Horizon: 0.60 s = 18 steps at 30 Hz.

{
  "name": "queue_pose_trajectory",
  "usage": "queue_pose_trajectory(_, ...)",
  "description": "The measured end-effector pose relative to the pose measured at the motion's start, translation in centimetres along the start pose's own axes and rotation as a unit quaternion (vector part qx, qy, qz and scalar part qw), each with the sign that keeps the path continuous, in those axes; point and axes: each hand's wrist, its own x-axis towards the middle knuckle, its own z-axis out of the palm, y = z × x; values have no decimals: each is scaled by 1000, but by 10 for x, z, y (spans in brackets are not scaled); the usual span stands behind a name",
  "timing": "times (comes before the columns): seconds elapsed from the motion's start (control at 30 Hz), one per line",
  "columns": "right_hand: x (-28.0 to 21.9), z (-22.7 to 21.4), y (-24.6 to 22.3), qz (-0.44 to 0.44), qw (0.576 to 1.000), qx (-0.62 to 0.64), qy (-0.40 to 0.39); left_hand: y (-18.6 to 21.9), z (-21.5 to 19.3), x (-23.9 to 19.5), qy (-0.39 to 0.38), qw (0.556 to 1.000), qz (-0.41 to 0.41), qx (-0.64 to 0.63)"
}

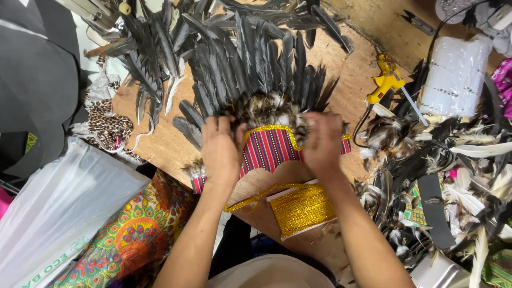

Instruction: The person uses a hot glue gun to attach a gold beaded trim along the edge of a feathered headdress. They repeatedly apply glue and press the trim into place, adjusting the feathers and trim as needed.

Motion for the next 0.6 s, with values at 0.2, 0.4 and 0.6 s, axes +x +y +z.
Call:
queue_pose_trajectory(0.2,-21,-72,-50,218,974,49,-31,-9,33,-21,101,978,157,-96)
queue_pose_trajectory(0.4,-38,-31,-51,11,991,-39,-131,9,64,-28,-55,963,261,-41)
queue_pose_trajectory(0.6,-42,8,1,-115,976,-145,-115,-4,98,-19,-73,931,346,89)
